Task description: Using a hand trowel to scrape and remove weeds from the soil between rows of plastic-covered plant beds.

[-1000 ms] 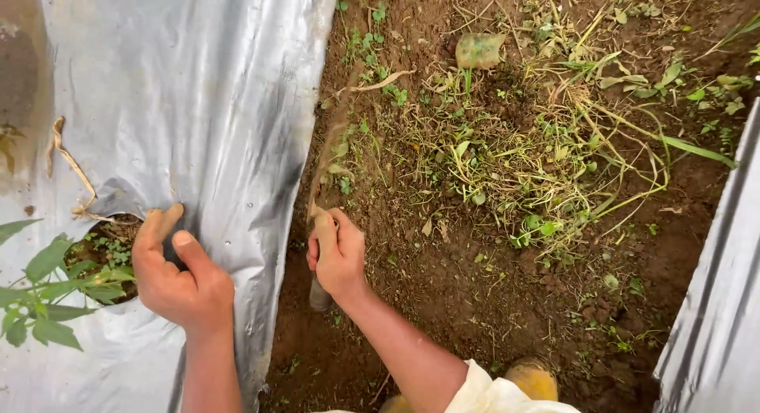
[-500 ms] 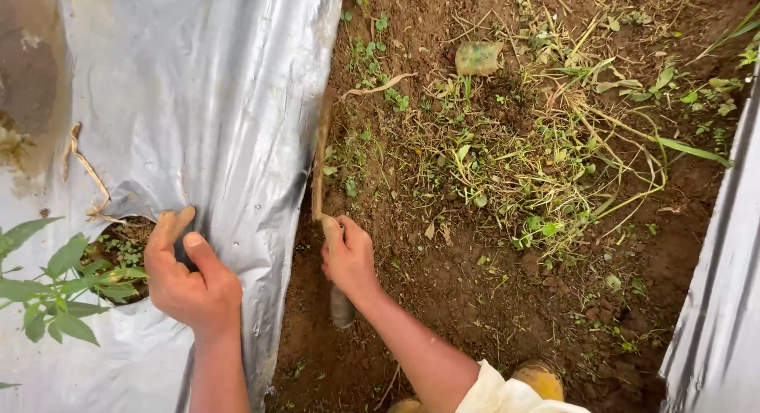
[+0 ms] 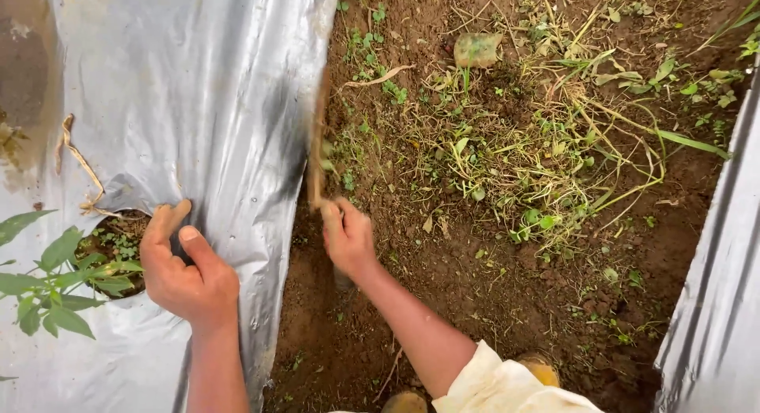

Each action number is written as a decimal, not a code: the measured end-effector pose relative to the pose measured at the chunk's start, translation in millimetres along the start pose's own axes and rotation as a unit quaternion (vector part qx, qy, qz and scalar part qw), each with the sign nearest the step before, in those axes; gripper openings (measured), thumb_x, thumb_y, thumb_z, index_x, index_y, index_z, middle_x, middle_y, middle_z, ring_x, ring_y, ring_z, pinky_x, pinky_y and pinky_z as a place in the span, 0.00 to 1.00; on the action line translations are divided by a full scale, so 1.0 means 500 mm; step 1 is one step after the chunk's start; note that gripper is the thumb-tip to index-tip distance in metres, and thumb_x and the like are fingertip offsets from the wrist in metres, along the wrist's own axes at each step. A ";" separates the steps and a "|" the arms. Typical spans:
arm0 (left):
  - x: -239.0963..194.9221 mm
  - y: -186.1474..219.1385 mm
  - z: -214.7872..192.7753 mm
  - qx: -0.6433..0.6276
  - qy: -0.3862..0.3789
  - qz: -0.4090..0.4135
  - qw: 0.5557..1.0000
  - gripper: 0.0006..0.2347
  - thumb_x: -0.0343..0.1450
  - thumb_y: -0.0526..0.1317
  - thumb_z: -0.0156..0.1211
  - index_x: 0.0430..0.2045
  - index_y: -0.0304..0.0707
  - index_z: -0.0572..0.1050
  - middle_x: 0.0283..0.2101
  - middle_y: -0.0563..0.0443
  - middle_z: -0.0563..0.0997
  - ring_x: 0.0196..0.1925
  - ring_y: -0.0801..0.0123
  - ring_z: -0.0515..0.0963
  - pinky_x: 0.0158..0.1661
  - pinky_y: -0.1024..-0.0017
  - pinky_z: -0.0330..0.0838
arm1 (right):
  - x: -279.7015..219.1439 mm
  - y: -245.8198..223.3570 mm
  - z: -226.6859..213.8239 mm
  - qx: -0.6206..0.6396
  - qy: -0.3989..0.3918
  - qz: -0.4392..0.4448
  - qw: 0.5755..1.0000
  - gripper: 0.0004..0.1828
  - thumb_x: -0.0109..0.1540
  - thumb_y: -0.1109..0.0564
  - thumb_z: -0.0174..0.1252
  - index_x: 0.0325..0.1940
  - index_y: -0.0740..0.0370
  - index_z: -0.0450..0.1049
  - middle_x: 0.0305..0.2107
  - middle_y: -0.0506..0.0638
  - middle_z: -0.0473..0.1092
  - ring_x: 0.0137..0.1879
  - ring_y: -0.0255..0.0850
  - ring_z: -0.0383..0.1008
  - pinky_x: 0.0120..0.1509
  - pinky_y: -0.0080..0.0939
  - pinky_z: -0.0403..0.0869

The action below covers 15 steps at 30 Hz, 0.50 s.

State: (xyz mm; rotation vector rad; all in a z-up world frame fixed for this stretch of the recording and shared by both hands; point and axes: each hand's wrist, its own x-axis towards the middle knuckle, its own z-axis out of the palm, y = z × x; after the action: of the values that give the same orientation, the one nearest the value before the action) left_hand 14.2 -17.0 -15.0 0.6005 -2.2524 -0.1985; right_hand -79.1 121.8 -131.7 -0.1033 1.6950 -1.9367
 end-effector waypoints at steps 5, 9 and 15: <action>0.003 0.003 -0.001 0.007 0.003 -0.008 1.000 0.09 0.83 0.32 0.51 0.51 0.24 0.77 0.47 0.43 0.85 0.57 0.46 0.82 0.60 0.58 0.73 | -0.016 -0.109 0.009 -0.059 0.009 0.092 0.994 0.22 0.70 0.50 0.47 0.25 0.64 0.70 0.06 0.50 0.65 0.13 0.40 0.67 0.23 0.40 0.69; 0.006 0.000 0.004 -0.008 0.006 0.000 1.000 0.09 0.83 0.32 0.50 0.52 0.24 0.76 0.47 0.43 0.85 0.56 0.47 0.83 0.60 0.58 0.73 | 0.017 -0.008 0.003 -0.006 -0.003 -0.040 0.999 0.21 0.74 0.51 0.42 0.36 0.67 0.71 0.08 0.50 0.64 0.12 0.35 0.62 0.17 0.35 0.64; 0.006 0.001 0.002 0.001 0.012 -0.001 1.000 0.09 0.82 0.31 0.52 0.53 0.23 0.76 0.47 0.43 0.85 0.56 0.47 0.83 0.60 0.58 0.73 | 0.017 -0.046 -0.021 -0.001 0.008 0.042 0.999 0.25 0.74 0.52 0.39 0.52 0.85 0.61 0.11 0.51 0.64 0.15 0.36 0.64 0.20 0.39 0.67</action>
State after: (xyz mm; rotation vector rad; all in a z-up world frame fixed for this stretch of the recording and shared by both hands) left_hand 11.7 -18.1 -13.3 0.6023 -2.2301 -0.1898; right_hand -98.8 128.5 -115.0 -0.0179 1.6841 -1.8783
